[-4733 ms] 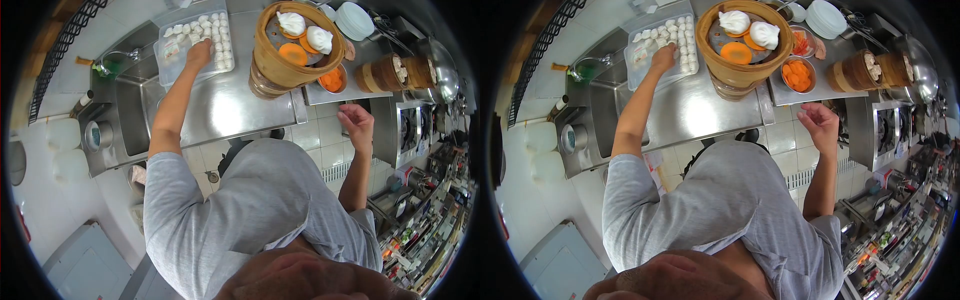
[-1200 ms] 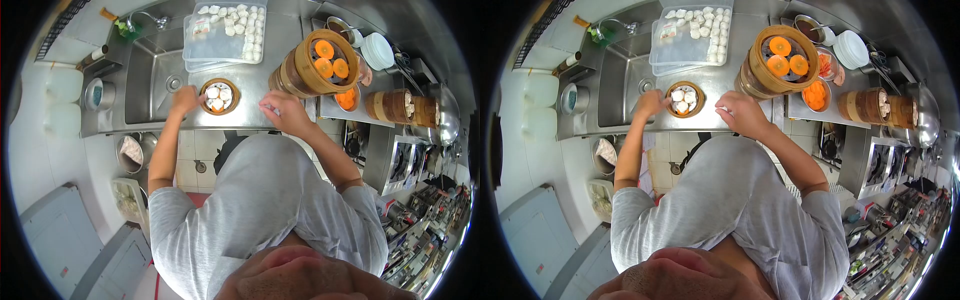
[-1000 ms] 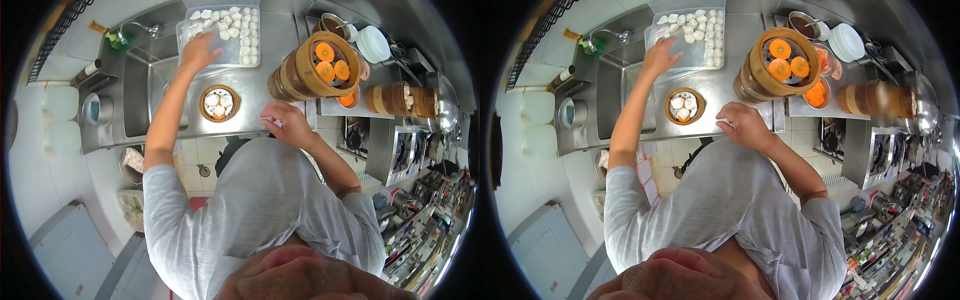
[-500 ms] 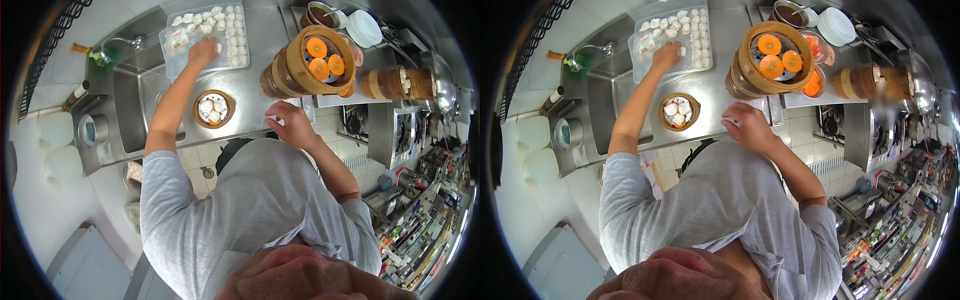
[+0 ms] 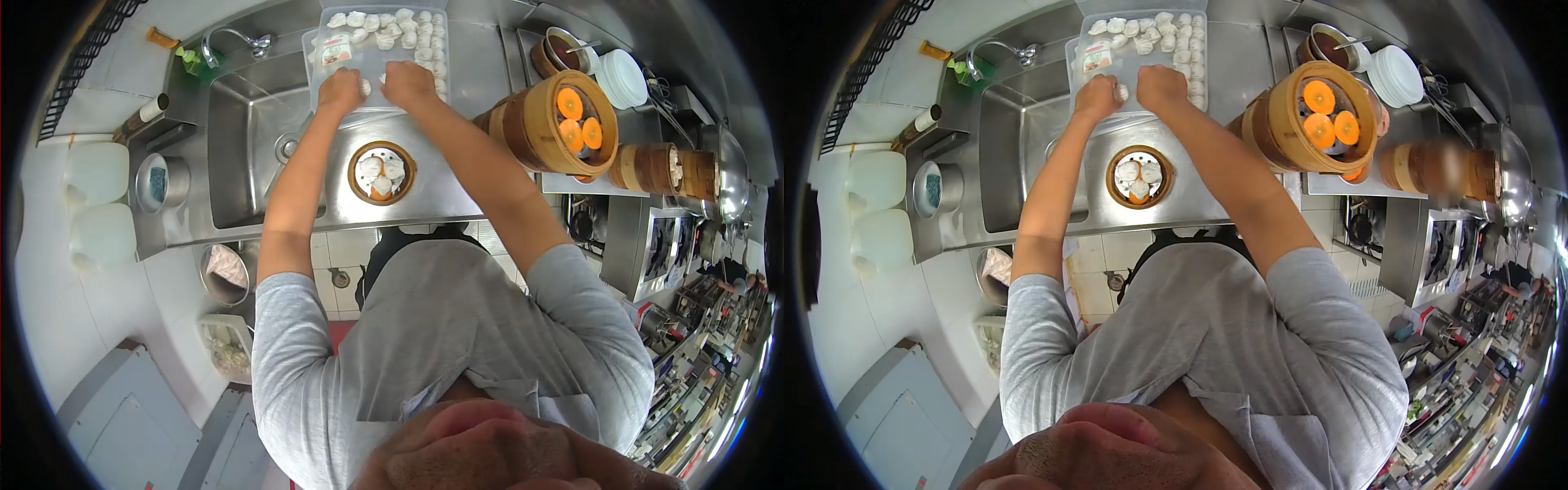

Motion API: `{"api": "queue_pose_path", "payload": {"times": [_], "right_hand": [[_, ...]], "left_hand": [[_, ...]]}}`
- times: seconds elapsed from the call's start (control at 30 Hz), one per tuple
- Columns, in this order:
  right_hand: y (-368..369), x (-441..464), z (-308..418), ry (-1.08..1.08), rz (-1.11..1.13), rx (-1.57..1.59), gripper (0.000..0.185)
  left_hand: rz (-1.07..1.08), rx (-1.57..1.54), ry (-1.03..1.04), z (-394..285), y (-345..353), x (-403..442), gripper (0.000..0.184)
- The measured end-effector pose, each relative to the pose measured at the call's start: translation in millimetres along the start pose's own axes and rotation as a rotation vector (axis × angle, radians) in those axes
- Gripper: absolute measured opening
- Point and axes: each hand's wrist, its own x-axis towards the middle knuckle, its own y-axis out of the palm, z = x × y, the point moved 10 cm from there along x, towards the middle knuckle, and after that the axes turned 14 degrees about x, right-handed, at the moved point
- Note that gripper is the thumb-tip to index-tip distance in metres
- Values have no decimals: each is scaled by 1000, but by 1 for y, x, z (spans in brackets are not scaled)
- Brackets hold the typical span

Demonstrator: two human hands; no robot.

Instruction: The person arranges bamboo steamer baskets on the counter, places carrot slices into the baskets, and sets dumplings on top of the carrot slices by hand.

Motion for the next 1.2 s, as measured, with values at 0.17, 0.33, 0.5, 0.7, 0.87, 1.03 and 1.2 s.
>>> {"api": "queue_pose_path", "payload": {"times": [0.17, 0.33, 0.5, 0.7, 0.87, 1.03, 1.2], "right_hand": [[14, 7, 11, -397, 65, -41, 23], [2, 7, -1, -122, -16, -14, 21], [43, 16, -9, -246, -8, 5, 18], [8, -31, 25, -257, -66, 186, 22], [-106, -189, 83, -481, 92, 405, 37], [-287, -294, 46, -649, -180, 436, 47], [-369, -264, -33, -290, -280, 30, 45]], "left_hand": [[-69, -78, 8, 25, -30, -19, 31], [-139, -119, 2, 39, -41, -27, 39], [-218, -66, 39, 37, -72, -48, 41], [-315, -188, 159, 23, -142, -83, 43], [-365, -272, 323, -59, -251, -120, 43], [-545, -239, 685, -179, -323, -151, 42], [-445, -105, 757, -280, -319, -126, 41]]}}
